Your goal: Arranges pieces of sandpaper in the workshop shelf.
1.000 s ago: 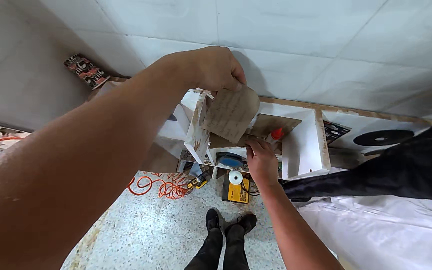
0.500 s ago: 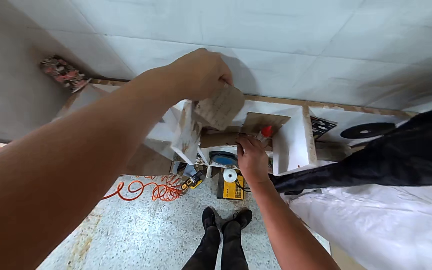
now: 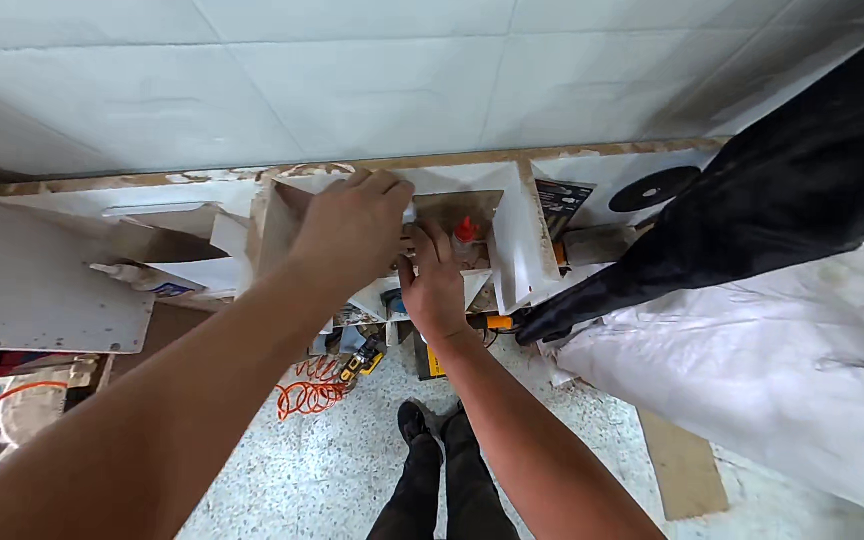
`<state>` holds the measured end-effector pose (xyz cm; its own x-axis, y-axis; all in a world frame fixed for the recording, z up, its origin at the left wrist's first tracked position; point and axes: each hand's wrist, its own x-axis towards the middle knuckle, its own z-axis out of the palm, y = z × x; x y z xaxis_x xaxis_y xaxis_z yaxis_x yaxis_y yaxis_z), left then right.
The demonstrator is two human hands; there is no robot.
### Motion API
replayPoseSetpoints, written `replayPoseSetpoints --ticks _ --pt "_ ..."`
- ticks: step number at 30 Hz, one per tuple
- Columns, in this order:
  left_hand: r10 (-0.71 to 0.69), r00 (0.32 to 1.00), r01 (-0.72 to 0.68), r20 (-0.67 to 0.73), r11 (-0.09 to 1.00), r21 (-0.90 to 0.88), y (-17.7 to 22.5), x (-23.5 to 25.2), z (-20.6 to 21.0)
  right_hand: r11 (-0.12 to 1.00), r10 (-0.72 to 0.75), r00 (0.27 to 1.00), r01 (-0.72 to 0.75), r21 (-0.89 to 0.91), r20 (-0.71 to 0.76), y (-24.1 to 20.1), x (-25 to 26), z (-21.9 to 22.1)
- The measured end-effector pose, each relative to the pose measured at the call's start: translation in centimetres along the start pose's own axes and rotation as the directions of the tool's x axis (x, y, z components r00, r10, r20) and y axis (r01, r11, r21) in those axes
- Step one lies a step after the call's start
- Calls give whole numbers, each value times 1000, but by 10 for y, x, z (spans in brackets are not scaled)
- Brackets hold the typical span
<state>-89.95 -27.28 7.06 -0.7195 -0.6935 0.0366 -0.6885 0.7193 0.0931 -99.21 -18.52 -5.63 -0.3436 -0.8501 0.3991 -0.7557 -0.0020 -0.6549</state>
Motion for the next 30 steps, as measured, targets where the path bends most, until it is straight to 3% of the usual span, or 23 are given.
replayPoseSetpoints --ticks 5,12,15,20,23,30 --pt "-56 998 56 6 998 33 19 12 32 1000 4 1000 -3 -17 24 8 -20 3" --pt "-186 982 185 25 982 49 31 25 26 995 -44 996 50 -90 75 13 -43 20" --pt "-266 960 271 83 961 -50 31 29 19 996 -44 996 50 -74 83 12 -38 18" --pt "-147 976 130 -163 985 -110 7 17 16 996 -34 991 44 -75 126 8 -27 12" --pt "-215 951 183 -224 971 -153 0 11 -4 996 -30 992 39 -75 122 8 -21 10" --pt "-397 906 356 -149 903 -241 -21 -3 -31 996 -15 993 25 -85 118 8 -15 6"
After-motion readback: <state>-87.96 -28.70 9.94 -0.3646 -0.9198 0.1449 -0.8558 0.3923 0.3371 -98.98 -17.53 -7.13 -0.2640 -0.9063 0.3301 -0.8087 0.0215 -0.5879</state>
